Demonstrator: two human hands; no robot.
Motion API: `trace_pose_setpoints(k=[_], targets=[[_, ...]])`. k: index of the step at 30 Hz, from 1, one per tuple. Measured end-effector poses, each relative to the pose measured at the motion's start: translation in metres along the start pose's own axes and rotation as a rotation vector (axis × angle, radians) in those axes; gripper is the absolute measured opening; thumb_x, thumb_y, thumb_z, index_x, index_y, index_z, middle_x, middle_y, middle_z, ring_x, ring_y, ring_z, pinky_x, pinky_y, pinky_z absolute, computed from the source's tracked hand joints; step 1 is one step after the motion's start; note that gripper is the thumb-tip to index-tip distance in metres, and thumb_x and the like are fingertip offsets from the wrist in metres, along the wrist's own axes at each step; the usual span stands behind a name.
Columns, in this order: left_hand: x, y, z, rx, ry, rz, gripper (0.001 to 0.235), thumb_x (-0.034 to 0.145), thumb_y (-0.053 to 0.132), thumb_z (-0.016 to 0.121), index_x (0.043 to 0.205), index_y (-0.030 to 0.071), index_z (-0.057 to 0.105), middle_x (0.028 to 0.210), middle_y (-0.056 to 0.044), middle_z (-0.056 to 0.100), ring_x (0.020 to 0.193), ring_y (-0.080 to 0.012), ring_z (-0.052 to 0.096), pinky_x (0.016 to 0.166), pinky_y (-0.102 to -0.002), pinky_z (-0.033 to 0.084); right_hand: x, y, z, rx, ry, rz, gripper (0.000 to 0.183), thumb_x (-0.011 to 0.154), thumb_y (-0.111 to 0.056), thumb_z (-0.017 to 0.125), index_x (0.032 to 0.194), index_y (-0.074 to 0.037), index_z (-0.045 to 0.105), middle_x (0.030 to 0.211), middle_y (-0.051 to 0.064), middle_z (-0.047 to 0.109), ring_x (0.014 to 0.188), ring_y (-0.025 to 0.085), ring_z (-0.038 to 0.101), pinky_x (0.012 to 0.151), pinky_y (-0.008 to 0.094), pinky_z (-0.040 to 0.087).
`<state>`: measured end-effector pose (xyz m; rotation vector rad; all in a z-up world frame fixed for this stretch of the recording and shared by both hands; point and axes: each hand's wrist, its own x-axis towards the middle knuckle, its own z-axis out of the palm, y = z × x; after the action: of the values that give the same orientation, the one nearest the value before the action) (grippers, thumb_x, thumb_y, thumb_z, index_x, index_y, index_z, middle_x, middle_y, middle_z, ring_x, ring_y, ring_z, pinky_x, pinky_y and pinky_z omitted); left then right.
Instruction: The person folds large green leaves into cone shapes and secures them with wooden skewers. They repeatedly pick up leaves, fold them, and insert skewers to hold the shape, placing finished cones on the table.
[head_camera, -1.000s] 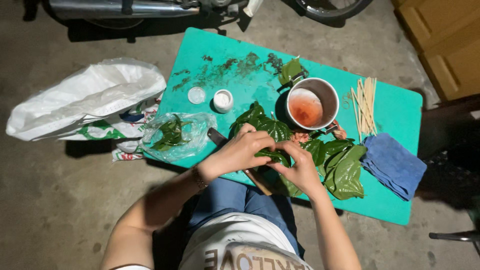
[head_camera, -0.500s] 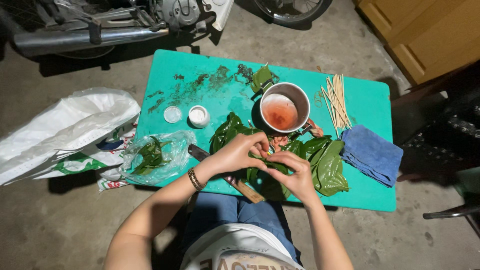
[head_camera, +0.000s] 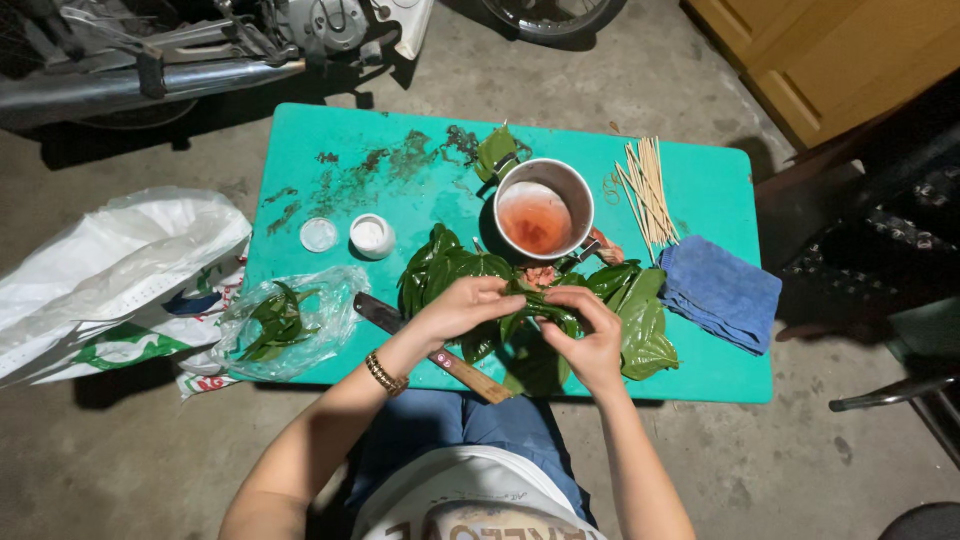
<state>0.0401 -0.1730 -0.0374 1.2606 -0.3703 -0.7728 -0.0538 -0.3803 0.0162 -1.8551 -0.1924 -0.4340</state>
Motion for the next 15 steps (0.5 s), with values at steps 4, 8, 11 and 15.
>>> trace_pose_setpoints(k=[4,8,11,15], targets=[[0.009,0.004,0.014,-0.005,0.017,0.052,0.035,0.089,0.012,0.078,0.120,-0.004,0.070,0.107,-0.011,0.078,0.096,-0.0114,0.072,0.085,-0.026,0.057,-0.003,-0.004,-0.006,-0.167,0.032,-0.079,0.032,0.073,0.004,0.079,0.103,0.000,0.071,0.114,0.012,0.073,0.106,0.023,0.072,0.095,0.033,0.056],[0.015,0.006,0.026,0.003,0.035,0.028,0.039,0.089,0.009,0.078,0.124,-0.004,0.070,0.103,-0.010,0.078,0.091,-0.0110,0.072,0.082,-0.025,0.057,-0.005,-0.007,-0.014,-0.232,0.045,-0.104,0.032,0.072,0.004,0.080,0.103,-0.001,0.071,0.112,0.013,0.073,0.103,0.024,0.072,0.091,0.032,0.057],[0.021,0.004,0.034,-0.023,0.009,0.029,0.042,0.087,0.008,0.079,0.126,-0.002,0.069,0.104,-0.008,0.078,0.092,-0.0095,0.071,0.082,-0.024,0.056,-0.008,-0.008,-0.023,-0.279,0.018,-0.124,0.031,0.074,0.003,0.080,0.103,-0.001,0.072,0.109,0.012,0.074,0.101,0.024,0.074,0.088,0.033,0.058],[0.029,0.002,0.039,0.052,-0.030,0.023,0.037,0.087,0.009,0.080,0.122,0.000,0.074,0.101,-0.007,0.078,0.088,-0.0085,0.070,0.078,-0.023,0.055,-0.014,-0.010,-0.031,-0.315,0.014,-0.173,0.028,0.076,0.002,0.081,0.102,0.000,0.071,0.108,0.013,0.074,0.100,0.025,0.074,0.087,0.033,0.059]])
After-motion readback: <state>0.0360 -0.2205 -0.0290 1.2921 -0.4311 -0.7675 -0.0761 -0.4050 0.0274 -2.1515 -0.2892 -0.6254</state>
